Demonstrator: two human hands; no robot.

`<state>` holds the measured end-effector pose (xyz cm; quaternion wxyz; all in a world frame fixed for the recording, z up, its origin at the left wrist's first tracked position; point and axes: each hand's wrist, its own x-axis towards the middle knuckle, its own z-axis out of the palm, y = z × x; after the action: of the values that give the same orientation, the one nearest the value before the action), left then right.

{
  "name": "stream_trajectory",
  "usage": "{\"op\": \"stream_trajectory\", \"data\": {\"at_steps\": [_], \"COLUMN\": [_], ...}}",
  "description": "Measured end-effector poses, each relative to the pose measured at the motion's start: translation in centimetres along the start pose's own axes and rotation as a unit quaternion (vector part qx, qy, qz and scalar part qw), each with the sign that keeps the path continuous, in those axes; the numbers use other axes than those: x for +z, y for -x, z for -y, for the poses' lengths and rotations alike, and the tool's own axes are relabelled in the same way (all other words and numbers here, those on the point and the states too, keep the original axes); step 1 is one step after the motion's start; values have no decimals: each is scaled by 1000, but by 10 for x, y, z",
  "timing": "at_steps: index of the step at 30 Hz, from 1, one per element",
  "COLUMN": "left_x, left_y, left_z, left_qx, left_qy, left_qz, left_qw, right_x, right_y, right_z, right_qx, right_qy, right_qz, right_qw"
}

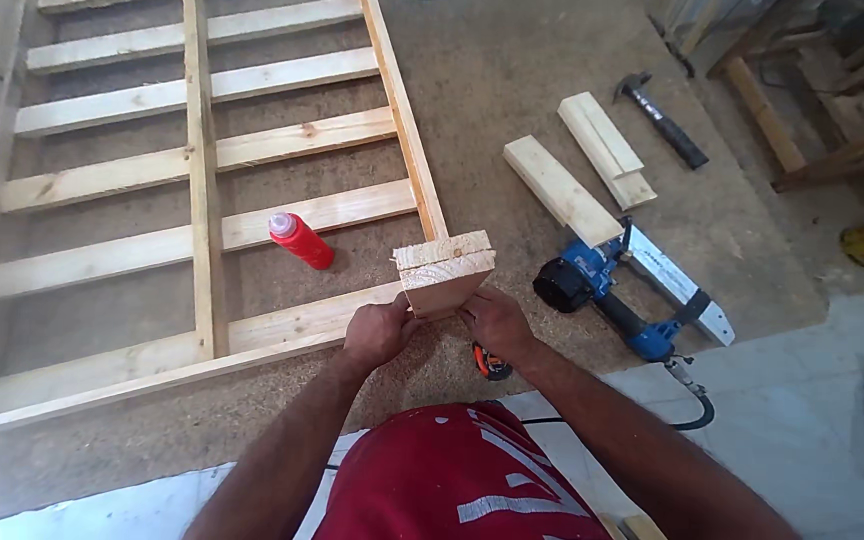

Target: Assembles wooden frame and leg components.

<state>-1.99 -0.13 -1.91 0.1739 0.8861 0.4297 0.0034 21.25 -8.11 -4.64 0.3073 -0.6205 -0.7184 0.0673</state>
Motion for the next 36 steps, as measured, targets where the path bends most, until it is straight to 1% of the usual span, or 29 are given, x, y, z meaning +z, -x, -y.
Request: {"op": "stream_trajectory", "data": {"at_steps": [7, 16, 20, 24, 29, 33, 36], "left_x": [1, 2, -1, -2, -5, -3, -4], "left_y": [1, 0, 0, -2, -3, -3, -2], "left_z": [2, 3, 0, -1, -2, -2, 0], "left_qx": [14, 7, -11, -15, -28, -30, -26], "left_qy": [3, 15, 6, 2, -8, -5, 3], "left_qz": [-8, -6, 23, 28, 48, 43, 39], "left_qw": [1000, 1000, 1000, 999, 998, 999, 999], "right_x": [-2, -6, -6, -4, -5, 1, -3], "right_y": [-3, -5, -5, -5, -3, 5, 3], "right_z": [-4, -6, -6, -7, -3, 1, 2], "right_qx": [-22, -36, -42, -40, -4, 32, 47], "right_qy": [-13, -15, -13, -17, -13, -19, -38], "right_qz": [12, 33, 29, 22, 30, 8, 29], "right_qw": [1000, 999, 999, 999, 999, 999, 998]}}
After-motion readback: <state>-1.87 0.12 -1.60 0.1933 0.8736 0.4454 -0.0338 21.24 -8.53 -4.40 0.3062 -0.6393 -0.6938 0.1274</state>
